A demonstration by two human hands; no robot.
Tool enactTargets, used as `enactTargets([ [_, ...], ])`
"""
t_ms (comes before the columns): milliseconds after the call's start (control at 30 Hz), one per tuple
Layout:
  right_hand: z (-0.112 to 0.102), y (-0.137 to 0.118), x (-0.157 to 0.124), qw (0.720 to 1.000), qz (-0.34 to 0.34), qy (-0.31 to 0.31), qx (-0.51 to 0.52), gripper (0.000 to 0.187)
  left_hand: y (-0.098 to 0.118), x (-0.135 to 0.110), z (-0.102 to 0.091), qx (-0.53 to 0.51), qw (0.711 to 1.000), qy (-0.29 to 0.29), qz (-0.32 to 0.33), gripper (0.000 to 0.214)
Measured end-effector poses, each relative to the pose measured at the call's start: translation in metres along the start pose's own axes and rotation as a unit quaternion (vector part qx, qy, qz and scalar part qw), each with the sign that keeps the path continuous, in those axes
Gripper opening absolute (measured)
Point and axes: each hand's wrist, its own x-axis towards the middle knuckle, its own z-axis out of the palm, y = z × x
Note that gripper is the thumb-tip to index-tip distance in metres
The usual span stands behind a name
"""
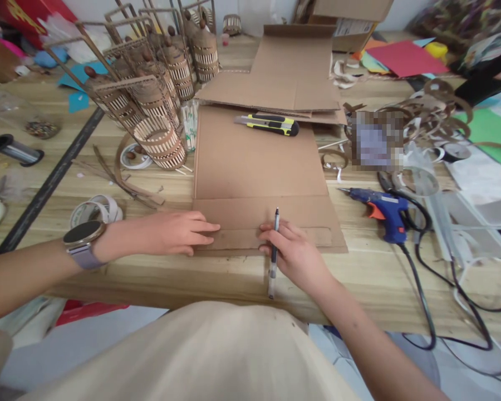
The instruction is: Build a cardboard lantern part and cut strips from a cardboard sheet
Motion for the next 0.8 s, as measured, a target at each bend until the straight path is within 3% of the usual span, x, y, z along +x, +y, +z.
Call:
enactTargets([
  [267, 0.005, -0.006, 0.001, 0.997, -0.026, -0.010, -0.066, 0.006, 0.002, -0.016, 0.020, -0.003, 0.997, 0.072, -0.006, 0.035],
  [800, 0.008, -0.009, 0.000, 0.998, -0.019, -0.010, -0.054, 0.005, 0.009, -0.024, 0.028, -0.027, 0.995, 0.090, -0.024, 0.036],
])
